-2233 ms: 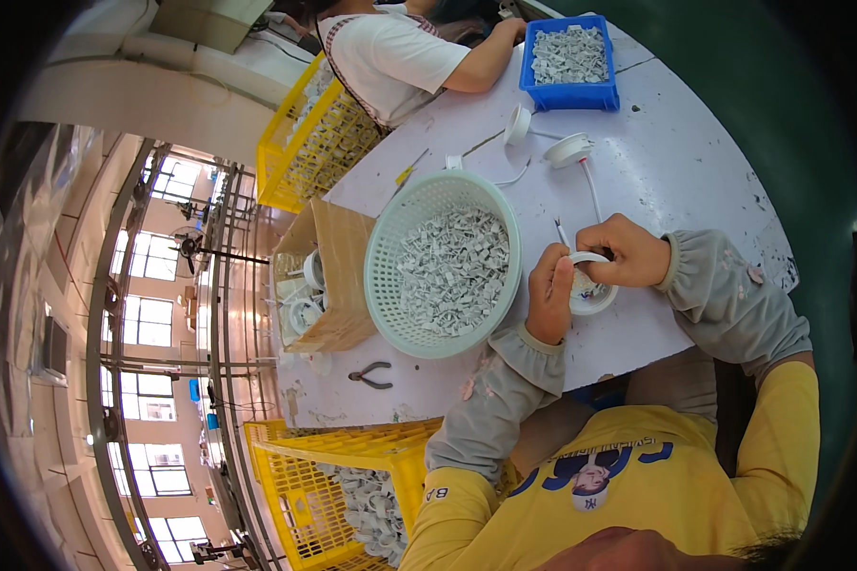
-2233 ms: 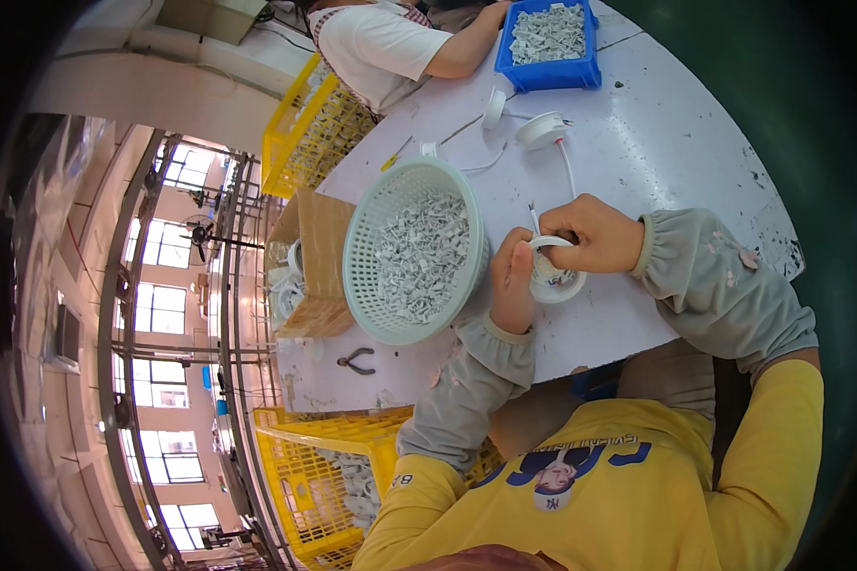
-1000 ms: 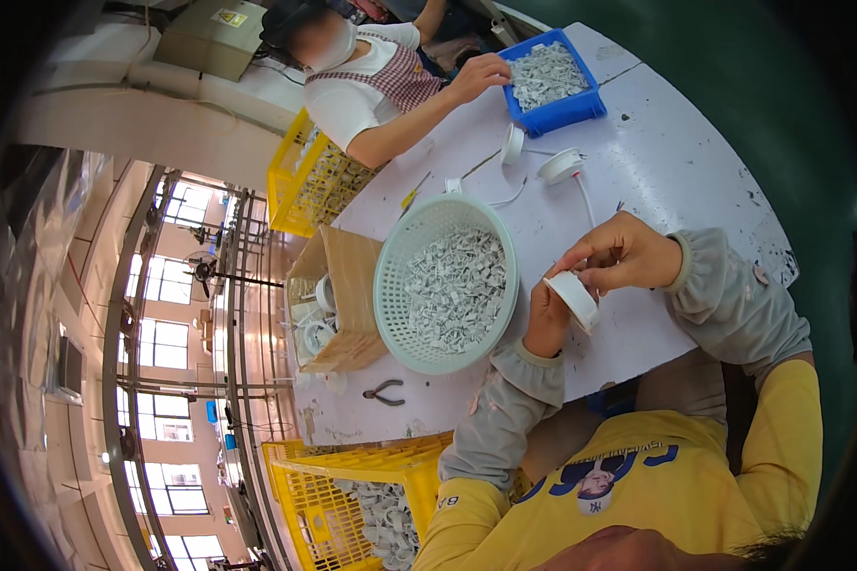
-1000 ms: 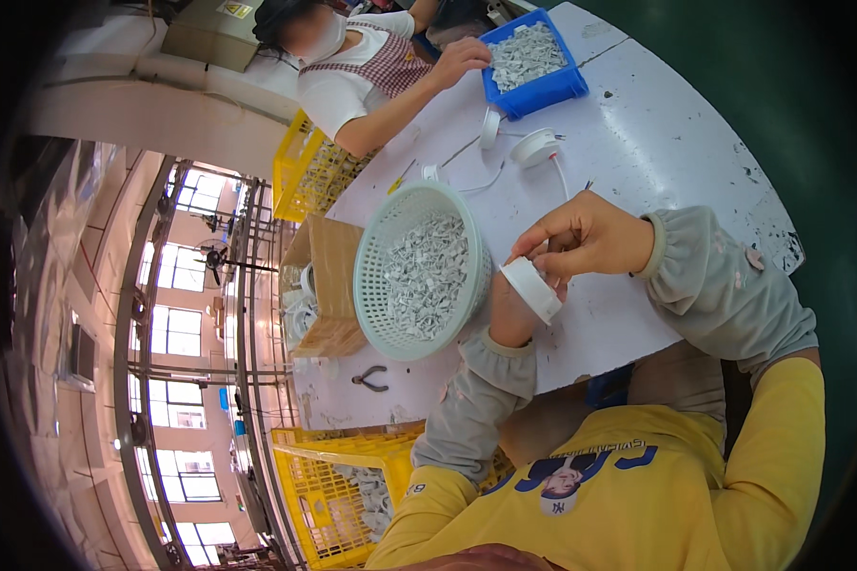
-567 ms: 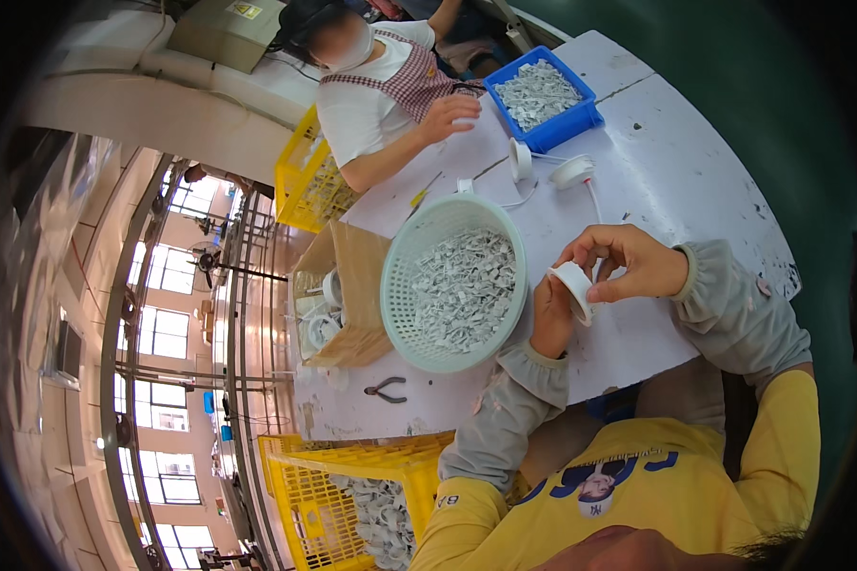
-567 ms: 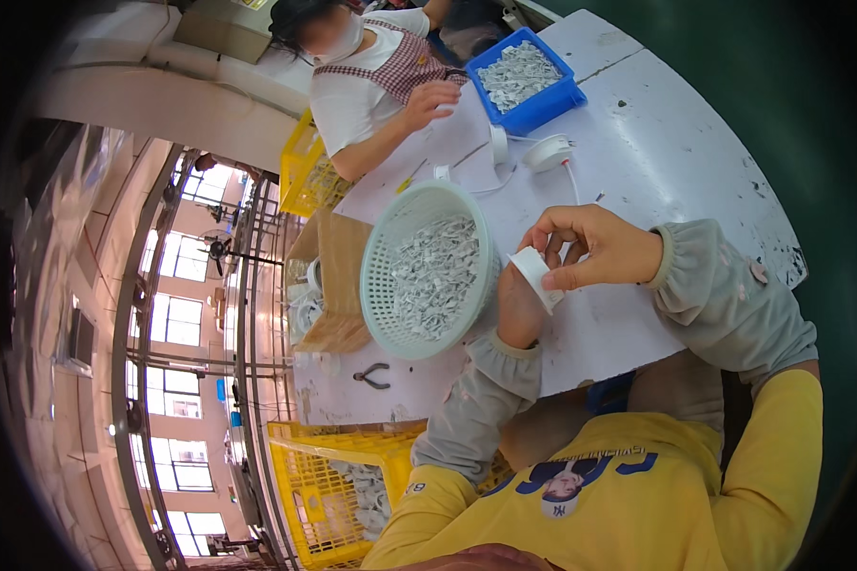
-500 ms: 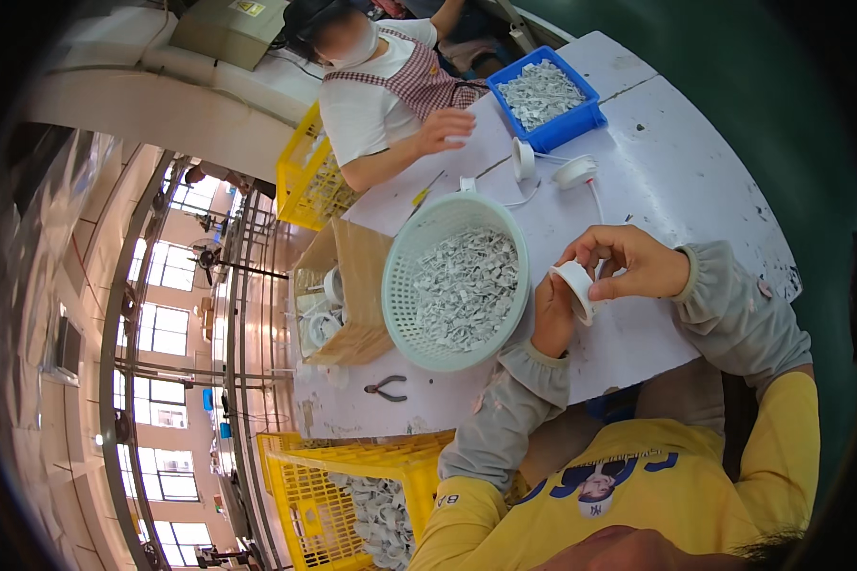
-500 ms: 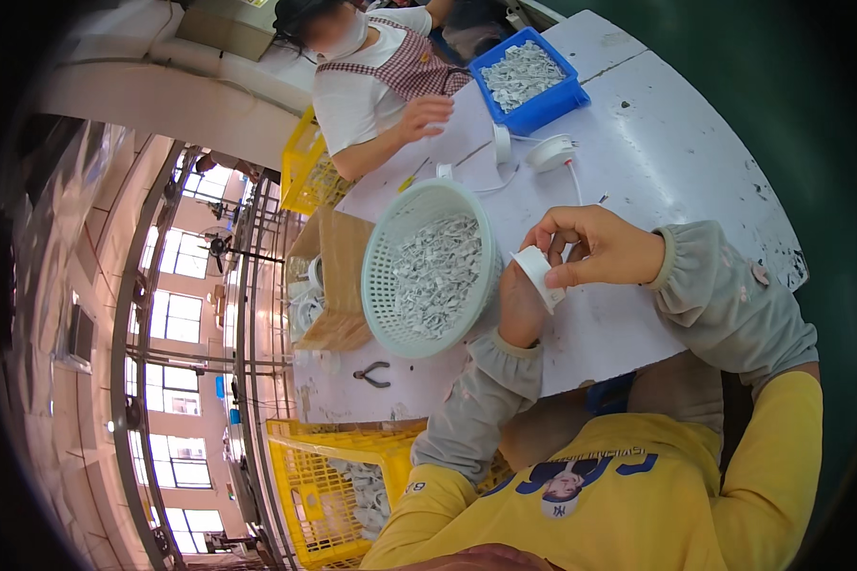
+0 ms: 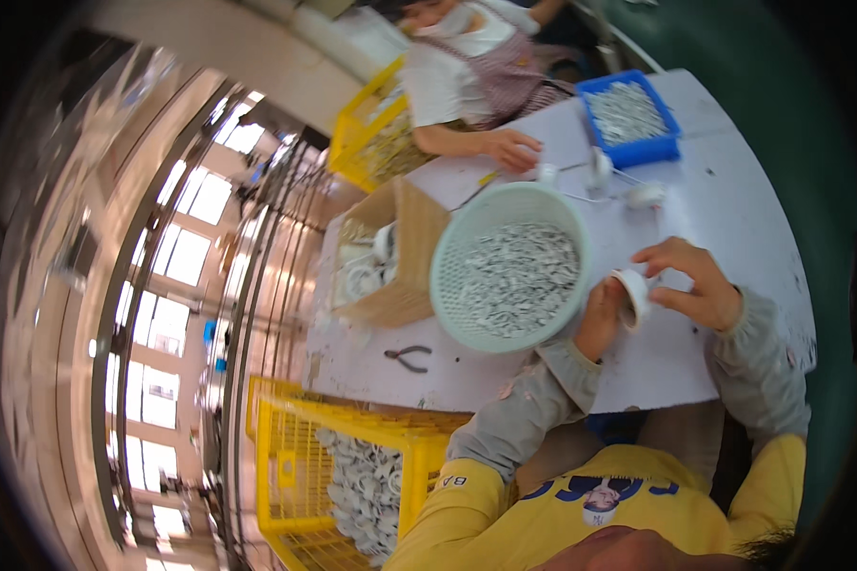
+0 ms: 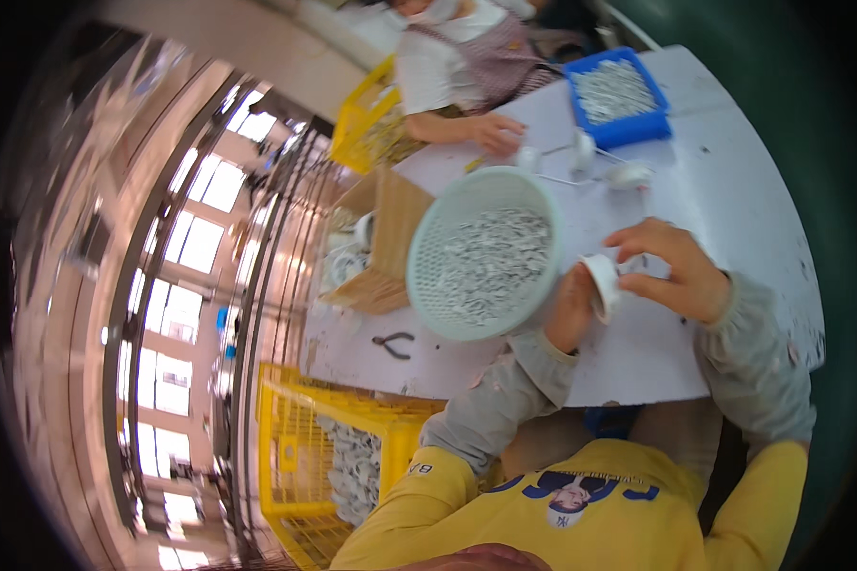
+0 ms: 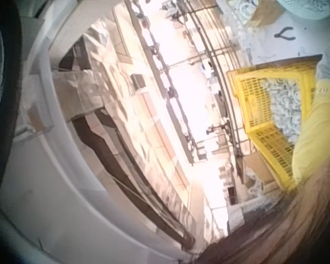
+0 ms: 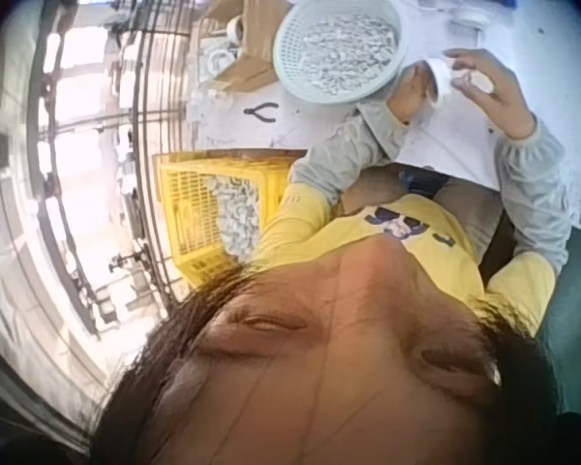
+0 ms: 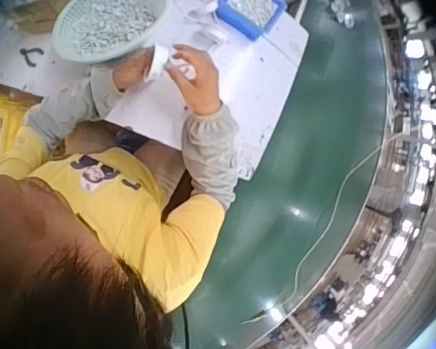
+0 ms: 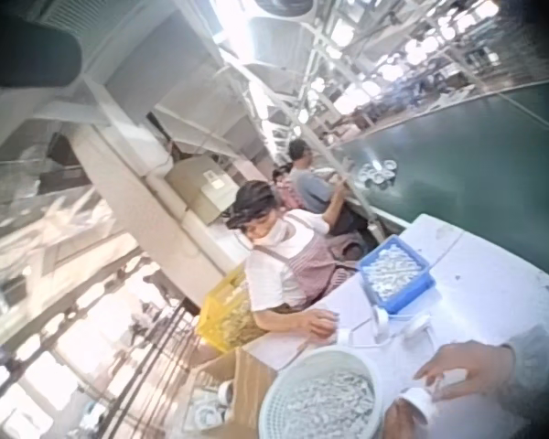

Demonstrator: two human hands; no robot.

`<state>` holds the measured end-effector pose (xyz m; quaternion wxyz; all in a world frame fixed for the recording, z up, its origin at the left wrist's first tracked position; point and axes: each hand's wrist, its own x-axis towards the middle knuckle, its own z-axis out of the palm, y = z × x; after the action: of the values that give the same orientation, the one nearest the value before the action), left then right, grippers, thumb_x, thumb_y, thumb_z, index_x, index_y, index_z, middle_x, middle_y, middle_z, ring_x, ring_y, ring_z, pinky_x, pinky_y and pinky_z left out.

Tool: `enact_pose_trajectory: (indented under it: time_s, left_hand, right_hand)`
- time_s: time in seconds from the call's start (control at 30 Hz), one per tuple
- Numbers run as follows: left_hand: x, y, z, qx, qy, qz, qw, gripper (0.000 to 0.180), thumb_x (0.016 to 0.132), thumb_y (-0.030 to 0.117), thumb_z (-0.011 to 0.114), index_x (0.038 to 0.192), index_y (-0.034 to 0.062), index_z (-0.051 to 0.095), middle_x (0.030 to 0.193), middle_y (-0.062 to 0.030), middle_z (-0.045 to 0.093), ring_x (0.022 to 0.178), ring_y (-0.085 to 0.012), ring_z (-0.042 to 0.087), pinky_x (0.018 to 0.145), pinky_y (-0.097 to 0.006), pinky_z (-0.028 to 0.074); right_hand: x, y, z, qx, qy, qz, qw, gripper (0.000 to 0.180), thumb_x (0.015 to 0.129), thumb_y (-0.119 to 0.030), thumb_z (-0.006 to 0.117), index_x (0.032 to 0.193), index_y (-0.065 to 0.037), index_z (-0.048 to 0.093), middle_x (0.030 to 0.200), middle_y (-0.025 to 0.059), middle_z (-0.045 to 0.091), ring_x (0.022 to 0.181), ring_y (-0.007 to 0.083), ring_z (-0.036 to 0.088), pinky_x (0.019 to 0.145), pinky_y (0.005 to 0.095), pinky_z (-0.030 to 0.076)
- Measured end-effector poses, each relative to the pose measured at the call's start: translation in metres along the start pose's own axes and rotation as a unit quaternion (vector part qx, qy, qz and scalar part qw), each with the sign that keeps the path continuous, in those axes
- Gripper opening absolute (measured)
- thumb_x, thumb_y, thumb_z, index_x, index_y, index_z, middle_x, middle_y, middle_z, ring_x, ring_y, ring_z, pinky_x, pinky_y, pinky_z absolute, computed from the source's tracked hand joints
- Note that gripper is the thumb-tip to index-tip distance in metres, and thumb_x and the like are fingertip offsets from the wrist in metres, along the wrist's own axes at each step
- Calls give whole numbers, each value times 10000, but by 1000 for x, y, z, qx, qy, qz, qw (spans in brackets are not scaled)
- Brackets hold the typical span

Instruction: The person assembles lamp fixtures by picking small plastic clips from a basket and inserting them into circular lamp housings by hand.

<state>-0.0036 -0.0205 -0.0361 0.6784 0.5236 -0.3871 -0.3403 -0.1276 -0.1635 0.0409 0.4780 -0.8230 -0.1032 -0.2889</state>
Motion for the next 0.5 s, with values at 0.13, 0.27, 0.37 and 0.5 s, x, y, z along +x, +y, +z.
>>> enact_pose_trajectory:
  time_s: [0.13,0.27,0.37,0.5]
  left_hand:
    - [-1,3,-2,-39,18,-15,999,469,930,482,316,896,61,521,803,-1,498,714,-72,453,627,-215,389]
    - [-1,-18,-12,-70,67,-29,995,481,930,491,296,878,63,512,753,-13,472,637,-84,470,566,-208,389]
    - [0,2,4,-143,-41,-36,988,656,895,588,145,931,31,489,712,-33,489,499,-101,473,447,-212,367]
    - [2,-6,0,-57,-56,-26,996,523,923,520,235,881,53,466,754,-50,496,519,-92,481,461,-213,385]
  right_hand:
    - [10,-12,-4,-179,0,-122,976,253,717,16,611,965,-17,573,937,122,584,759,215,554,633,311,447]
    - [5,1,1,-95,-110,34,989,131,741,38,579,869,9,570,740,105,542,606,201,498,555,293,400]
    - [6,0,-10,-48,-44,95,993,50,811,11,532,856,20,553,676,51,494,582,123,440,523,245,349]
    - [37,-22,12,3,-20,80,997,86,862,-24,494,902,32,545,733,26,519,626,69,432,557,215,378]
